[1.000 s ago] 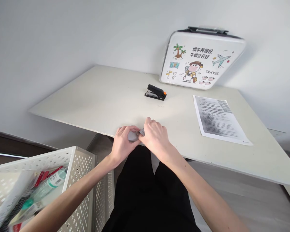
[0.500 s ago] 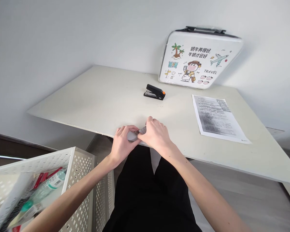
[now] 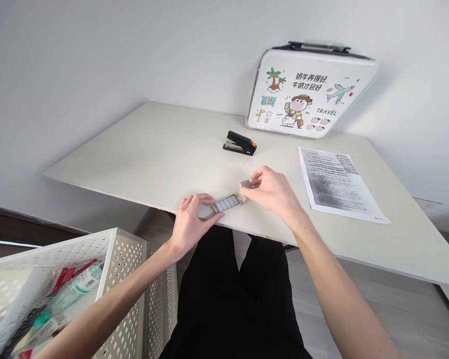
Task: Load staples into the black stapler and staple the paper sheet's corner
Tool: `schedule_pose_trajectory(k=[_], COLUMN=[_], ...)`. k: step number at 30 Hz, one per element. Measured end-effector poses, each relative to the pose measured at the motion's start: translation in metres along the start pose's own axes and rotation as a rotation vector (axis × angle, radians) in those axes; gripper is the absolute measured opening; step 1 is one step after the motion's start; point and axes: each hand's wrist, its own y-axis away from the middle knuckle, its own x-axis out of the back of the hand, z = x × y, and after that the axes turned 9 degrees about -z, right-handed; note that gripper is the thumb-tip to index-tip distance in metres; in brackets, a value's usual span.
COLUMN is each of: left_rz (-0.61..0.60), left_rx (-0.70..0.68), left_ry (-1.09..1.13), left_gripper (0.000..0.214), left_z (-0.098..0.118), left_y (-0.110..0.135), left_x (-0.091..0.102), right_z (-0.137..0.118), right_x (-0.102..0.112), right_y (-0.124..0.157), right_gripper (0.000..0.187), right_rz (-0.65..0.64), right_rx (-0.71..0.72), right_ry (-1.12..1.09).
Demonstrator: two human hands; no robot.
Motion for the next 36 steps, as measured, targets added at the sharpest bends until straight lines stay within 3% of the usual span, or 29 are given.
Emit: schedule_pose_trajectory(k=[5,12,18,36], left_rz=[-0.022,-0.078,-0.100,-0.110], left_rx=[-0.023,0.018,0.042,0.036], left_ry=[0.013,-0.038,-0.078,-0.053], left_gripper=[0.038,0.039,0.045,0.051], left_z=[-0.002,-0.021,-0.031,-0.026], left_y=[-0.002,-0.001,0.000,-0.005], left_x=[0.007,0.037,0.051,0.050], right_z=[0.030,0.058,0.058,0.061], right_x=[0.018,0.010,0.008,0.013], right_y=[-0.011,-0.030,-0.039,-0.035], right_gripper=[0.032,0.034,0.034,0.035], right_rz=[0.022,0.001,0.020,-0.027], right_rx=[-0.060,0.002,0.057,0.073], right_ry=[0.084,0.332,0.473,0.484])
